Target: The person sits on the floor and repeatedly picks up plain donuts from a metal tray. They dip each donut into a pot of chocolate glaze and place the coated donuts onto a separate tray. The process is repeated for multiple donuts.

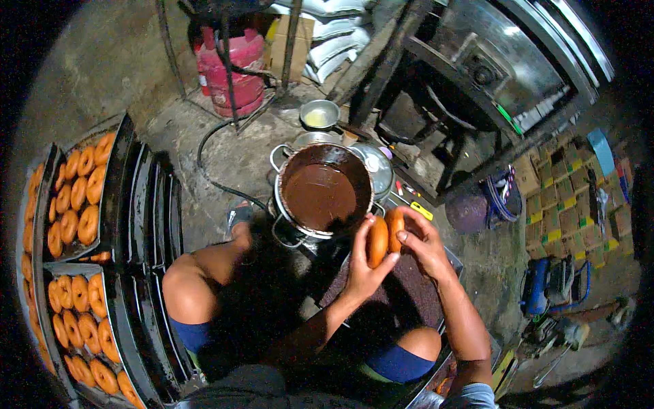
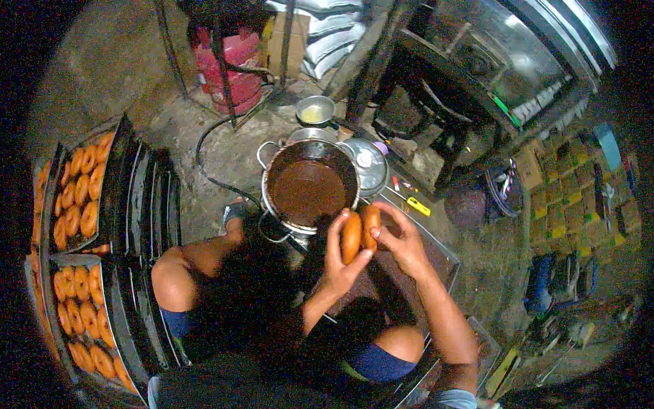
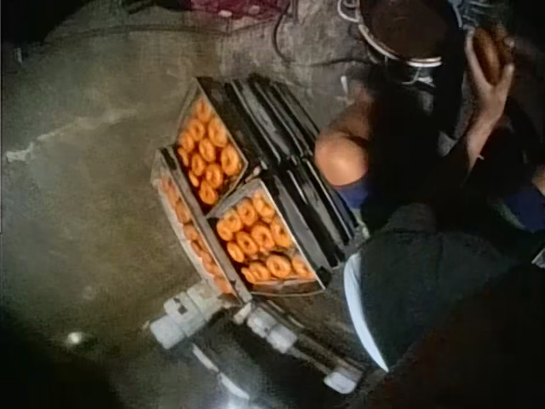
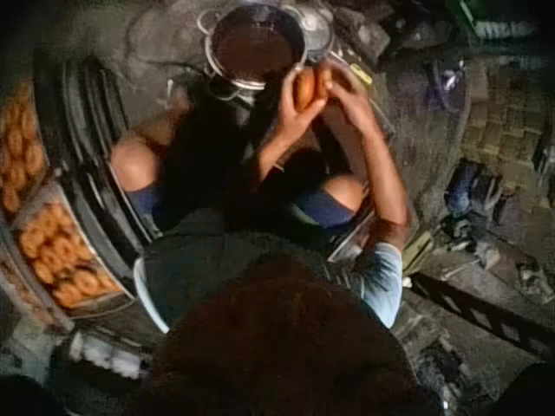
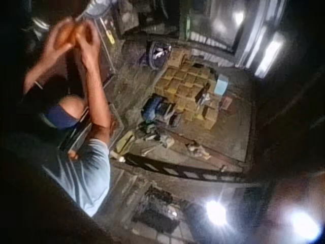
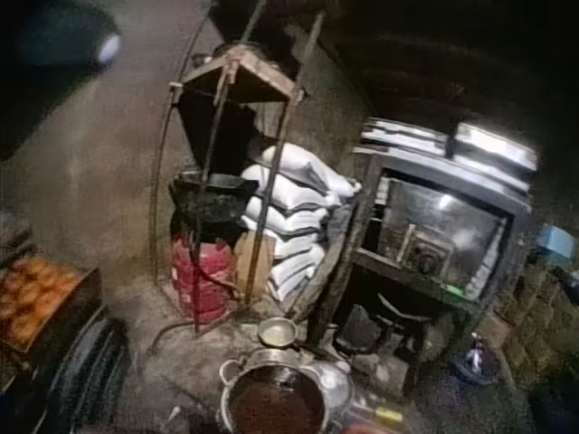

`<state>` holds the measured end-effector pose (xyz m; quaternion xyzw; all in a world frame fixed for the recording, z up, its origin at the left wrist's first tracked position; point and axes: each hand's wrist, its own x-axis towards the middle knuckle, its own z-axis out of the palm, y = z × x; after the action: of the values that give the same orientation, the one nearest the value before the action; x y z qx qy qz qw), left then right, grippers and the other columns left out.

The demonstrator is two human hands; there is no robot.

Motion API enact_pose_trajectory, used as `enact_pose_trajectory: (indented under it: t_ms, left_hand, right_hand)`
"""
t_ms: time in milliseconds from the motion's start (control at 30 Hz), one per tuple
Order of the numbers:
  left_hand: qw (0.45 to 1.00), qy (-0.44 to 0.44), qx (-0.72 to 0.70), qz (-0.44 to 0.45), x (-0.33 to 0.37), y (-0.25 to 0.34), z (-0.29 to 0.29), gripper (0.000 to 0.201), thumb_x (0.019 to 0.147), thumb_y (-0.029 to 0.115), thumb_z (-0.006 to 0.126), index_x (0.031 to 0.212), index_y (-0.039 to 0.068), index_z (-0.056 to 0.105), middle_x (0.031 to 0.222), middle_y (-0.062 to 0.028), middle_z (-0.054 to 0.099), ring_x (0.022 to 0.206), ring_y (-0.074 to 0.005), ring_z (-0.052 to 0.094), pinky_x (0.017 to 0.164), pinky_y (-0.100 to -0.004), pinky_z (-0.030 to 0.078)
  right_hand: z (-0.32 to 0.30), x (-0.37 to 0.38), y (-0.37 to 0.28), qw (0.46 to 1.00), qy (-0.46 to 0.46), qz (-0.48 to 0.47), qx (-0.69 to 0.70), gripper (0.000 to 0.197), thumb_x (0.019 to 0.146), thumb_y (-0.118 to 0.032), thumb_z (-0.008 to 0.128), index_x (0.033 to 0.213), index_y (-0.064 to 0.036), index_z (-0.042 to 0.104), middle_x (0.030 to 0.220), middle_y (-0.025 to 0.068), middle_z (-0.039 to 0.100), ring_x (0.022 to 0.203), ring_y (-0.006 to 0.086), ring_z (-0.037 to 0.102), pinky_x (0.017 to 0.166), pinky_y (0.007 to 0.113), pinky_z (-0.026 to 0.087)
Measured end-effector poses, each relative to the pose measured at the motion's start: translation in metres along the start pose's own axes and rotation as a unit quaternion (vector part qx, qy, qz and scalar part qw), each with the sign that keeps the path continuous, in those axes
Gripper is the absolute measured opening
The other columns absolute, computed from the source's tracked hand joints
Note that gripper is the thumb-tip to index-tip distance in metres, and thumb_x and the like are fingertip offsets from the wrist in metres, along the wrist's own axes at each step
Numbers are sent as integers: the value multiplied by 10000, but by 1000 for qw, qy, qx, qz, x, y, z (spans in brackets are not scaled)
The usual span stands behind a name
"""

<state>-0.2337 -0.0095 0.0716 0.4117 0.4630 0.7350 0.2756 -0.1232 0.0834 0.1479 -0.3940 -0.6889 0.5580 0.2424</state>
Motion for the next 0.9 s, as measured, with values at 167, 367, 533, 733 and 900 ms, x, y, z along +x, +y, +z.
enact_pose_trajectory:
  t_ms: [167, 367, 533, 733, 900]
  left_hand:
    - [889, 222, -386, -109, 63, 3, -101, 722, 897, 587, 437, 1450, 142, 302, 1356, -123, 457, 1163, -349, 524, 883, -544, 481]
    - [866, 196, -461, -6, 75, -2, -206, 806, 858, 729, 362, 1398, 131, 363, 1312, -134, 499, 1139, -350, 547, 914, -522, 464]
    - [837, 166, -522, -17, 57, -16, -217, 748, 869, 649, 412, 1400, 125, 359, 1330, -131, 477, 1171, -336, 519, 959, -519, 432]
    - [845, 168, -507, -36, 51, -27, -219, 697, 878, 564, 455, 1403, 118, 353, 1344, -129, 458, 1203, -322, 489, 988, -515, 410]
    - [860, 161, -481, -54, 61, -31, -210, 661, 885, 492, 490, 1406, 112, 348, 1355, -128, 443, 1230, -310, 465, 1012, -511, 393]
  right_hand:
    - [55, 122, 14, 931, -62, -194, -301, 652, 718, -186, 748, 1307, -76, 491, 1306, 185, 499, 1238, 326, 470, 1060, 389, 364]
    - [136, 196, 85, 817, -212, -197, -499, 573, 666, -207, 750, 1209, -154, 577, 1251, 254, 487, 1194, 432, 458, 979, 502, 406]
    - [153, 204, 103, 750, -233, -219, -579, 567, 698, -229, 726, 1236, -142, 574, 1277, 243, 473, 1191, 413, 462, 955, 521, 402]
    - [142, 198, 101, 903, -279, -51, -324, 536, 782, -260, 628, 1289, -107, 548, 1230, 200, 547, 1033, 312, 579, 879, 401, 473]
    - [116, 185, 91, 897, -364, 224, 110, 512, 883, -298, 495, 1311, -18, 478, 1166, 163, 618, 997, 281, 642, 926, 433, 499]
